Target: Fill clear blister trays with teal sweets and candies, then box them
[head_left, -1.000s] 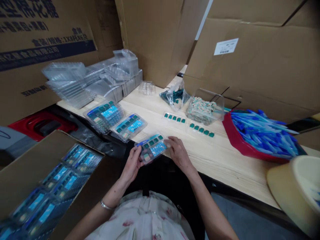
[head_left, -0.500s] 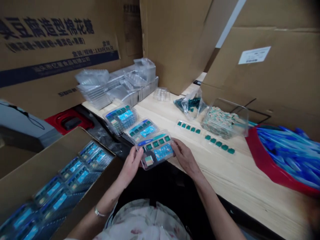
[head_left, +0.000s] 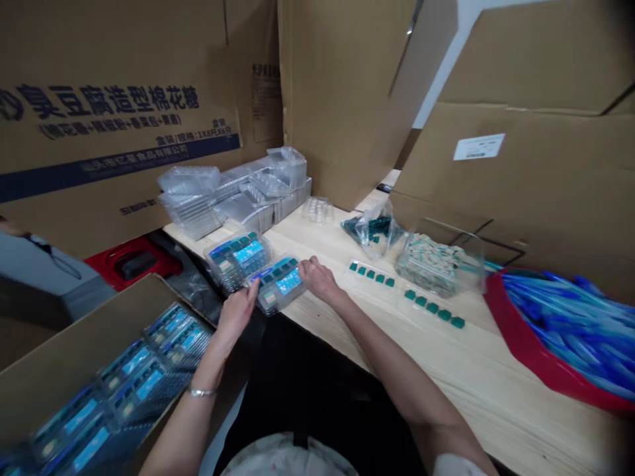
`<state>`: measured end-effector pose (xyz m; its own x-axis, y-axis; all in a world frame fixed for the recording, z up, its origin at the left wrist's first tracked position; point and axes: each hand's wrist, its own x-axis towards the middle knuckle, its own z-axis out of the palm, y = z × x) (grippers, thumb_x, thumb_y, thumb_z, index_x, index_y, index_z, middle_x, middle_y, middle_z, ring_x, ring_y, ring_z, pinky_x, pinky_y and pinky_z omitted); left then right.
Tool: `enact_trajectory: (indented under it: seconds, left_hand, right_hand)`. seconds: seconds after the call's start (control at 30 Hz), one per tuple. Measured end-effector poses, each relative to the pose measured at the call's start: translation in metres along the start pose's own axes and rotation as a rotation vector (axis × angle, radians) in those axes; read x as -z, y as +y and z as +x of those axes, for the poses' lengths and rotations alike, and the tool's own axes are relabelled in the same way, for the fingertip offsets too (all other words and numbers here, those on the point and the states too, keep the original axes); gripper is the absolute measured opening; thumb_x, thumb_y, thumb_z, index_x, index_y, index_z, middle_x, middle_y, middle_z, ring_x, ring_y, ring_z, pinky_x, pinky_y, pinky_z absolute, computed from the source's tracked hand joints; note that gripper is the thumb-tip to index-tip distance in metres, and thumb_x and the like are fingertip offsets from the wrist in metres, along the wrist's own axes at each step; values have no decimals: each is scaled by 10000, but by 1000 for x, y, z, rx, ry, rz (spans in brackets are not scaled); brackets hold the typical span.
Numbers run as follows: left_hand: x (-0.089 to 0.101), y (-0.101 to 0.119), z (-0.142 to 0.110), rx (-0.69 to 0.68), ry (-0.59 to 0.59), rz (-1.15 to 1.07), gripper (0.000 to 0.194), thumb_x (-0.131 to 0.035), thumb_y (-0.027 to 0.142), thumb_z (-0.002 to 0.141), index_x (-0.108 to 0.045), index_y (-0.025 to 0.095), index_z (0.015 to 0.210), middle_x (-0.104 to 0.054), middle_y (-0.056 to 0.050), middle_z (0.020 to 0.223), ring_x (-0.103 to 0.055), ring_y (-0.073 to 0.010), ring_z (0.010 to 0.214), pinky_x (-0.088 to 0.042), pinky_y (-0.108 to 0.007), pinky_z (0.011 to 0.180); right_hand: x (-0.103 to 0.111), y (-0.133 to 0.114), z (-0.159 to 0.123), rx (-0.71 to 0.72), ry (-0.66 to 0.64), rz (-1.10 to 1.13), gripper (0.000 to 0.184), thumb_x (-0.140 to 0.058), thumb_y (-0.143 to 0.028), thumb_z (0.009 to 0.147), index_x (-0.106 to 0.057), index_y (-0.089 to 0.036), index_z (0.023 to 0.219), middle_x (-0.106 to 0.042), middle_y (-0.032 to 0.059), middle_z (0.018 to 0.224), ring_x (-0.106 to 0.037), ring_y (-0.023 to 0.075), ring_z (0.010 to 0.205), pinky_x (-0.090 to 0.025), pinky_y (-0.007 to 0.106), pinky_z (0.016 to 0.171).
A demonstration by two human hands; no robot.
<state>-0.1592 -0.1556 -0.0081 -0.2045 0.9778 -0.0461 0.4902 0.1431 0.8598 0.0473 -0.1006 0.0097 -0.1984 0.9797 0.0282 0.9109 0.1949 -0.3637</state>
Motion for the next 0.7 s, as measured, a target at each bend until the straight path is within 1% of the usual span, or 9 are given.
enact_trajectory:
  seconds: [0.1, 0.2, 0.3, 0.37, 0.47, 0.53, 0.57, 0.63, 0.7]
  left_hand:
    - [3, -9, 1, 26, -107, -8, 272, -534, 425, 770, -594, 238, 582, -453, -10, 371, -555, -238, 496, -357, -278, 568]
    - [18, -9, -2, -105, -55, 72, 156, -586, 362, 722, -647, 229, 669, -472, -4, 411, -507, -214, 457, -328, -260, 537]
    - [32, 12, -4, -284, 69, 139, 117, -634, 341, 679, -664, 245, 740, -540, -20, 508, -528, -212, 519, -332, -246, 555]
    - [29, 42, 4, -420, 47, 254, 138, -621, 381, 711, -653, 249, 733, -593, -45, 594, -575, -232, 609, -357, -257, 600]
    - [-5, 99, 42, -605, -64, 588, 252, -518, 433, 809, -629, 224, 723, -606, -84, 633, -614, -272, 717, -391, -304, 664]
    - [-42, 133, 82, -696, -184, 741, 250, -488, 375, 848, -635, 191, 765, -646, -132, 782, -621, -285, 849, -411, -332, 733]
    - [-62, 147, 104, -704, -204, 757, 214, -511, 329, 844, -640, 170, 780, -651, -145, 847, -613, -280, 904, -417, -338, 771]
    - [-100, 164, 145, -700, -205, 780, 177, -540, 274, 842, -641, 130, 865, -640, -146, 943, -599, -243, 947, -434, -349, 824]
    - [-130, 172, 179, -685, -198, 834, 283, -531, 311, 859, -576, 129, 1070, -598, -93, 1073, -586, -193, 940, -481, -398, 814]
  right_hand:
    - [-1, -4, -4, -9, 3, -22, 393, -239, -390, 966, -568, -193, 1055, -553, 97, 1086, -611, 203, 918, -448, 320, 765]
    - [8, 3, -14, 20, 101, 35, 414, -262, -449, 955, -500, -202, 1187, -541, 98, 1144, -608, 199, 943, -460, 312, 756]
    - [23, 27, -31, 44, 289, 52, 395, -329, -434, 945, -484, -193, 1216, -552, 98, 1161, -597, 187, 974, -466, 291, 769]
    - [32, 50, -47, 57, 339, 19, 277, -381, -354, 941, -583, -189, 1035, -600, 80, 1061, -601, 178, 946, -465, 273, 765]
    - [36, 85, -72, 76, 352, -6, 224, -436, -265, 917, -591, -188, 776, -625, 57, 882, -612, 175, 842, -472, 267, 719]
    - [35, 102, -91, 98, 365, 24, 199, -447, -241, 905, -572, -187, 761, -617, 49, 844, -609, 172, 789, -479, 270, 686]
    - [33, 108, -101, 111, 364, 46, 184, -445, -231, 902, -566, -188, 770, -612, 46, 837, -607, 169, 775, -484, 271, 676]
    - [30, 116, -122, 134, 341, 91, 170, -432, -209, 902, -564, -190, 796, -607, 41, 833, -606, 164, 773, -493, 268, 675]
    - [26, 124, -144, 143, 323, 130, 187, -407, -199, 910, -570, -195, 819, -609, 41, 840, -613, 155, 782, -503, 259, 695]
